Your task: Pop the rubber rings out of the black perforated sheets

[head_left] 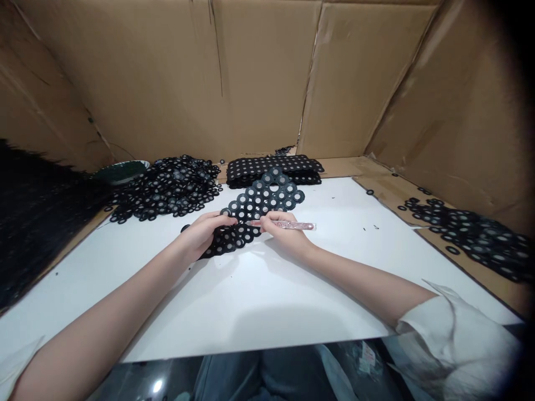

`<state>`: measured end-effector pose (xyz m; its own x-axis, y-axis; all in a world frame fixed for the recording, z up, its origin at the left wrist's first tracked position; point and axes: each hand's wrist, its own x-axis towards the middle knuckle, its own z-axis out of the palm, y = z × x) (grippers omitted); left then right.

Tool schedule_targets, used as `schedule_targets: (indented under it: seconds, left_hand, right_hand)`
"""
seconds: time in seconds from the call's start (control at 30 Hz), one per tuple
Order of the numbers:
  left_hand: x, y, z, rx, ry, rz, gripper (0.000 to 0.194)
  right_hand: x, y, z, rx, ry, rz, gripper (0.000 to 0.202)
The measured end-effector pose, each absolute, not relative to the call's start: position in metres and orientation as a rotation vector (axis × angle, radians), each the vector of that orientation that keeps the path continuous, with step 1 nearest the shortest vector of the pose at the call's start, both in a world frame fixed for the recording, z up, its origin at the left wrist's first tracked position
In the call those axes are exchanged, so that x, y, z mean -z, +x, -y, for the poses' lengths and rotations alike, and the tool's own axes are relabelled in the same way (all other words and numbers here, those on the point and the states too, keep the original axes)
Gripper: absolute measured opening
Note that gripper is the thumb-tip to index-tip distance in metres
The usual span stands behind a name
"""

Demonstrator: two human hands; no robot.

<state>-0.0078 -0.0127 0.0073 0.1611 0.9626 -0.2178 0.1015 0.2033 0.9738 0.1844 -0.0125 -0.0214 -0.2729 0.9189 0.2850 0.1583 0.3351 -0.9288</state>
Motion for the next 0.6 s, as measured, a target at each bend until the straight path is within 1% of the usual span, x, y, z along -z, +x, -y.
schedule_targets:
  seconds: [0.1, 0.23, 0.33, 0.47, 0.6]
  left_hand:
    - [-0.0085, -0.0076, 0.0136, -0.85, 1.225, -1.244, 0.019]
    - [-0.0118, -0.0053, 0.0158, -0.829, 1.304, -1.22, 0.029]
    - [-0.0142, -0.0046, 0.0168, -0.759, 1.437, -1.284, 0.036]
    - [-0.0139, -0.0065, 0.016, -0.661, 1.523, -1.405, 0.033]
    - [-0.0117, -0.0069, 0.0151, -0.662, 1.511, -1.433, 0.029]
  right_hand:
    - [0.0216, 0.1851, 0.0114, -1.018, -1.002, 1.672, 0.031]
    - [0.0203, 0.1848, 0.013, -1.007, -0.977, 1.696, 0.031]
    - [0.0202, 0.1843, 0.0154, -0.997, -0.998, 1.705, 0.03]
    - [0.0201, 0.1854, 0.0188, -1.01, -1.027, 1.745, 0.026]
    - [0.0193, 0.187, 0.0191, -0.943, -1.067, 1.82, 0.026]
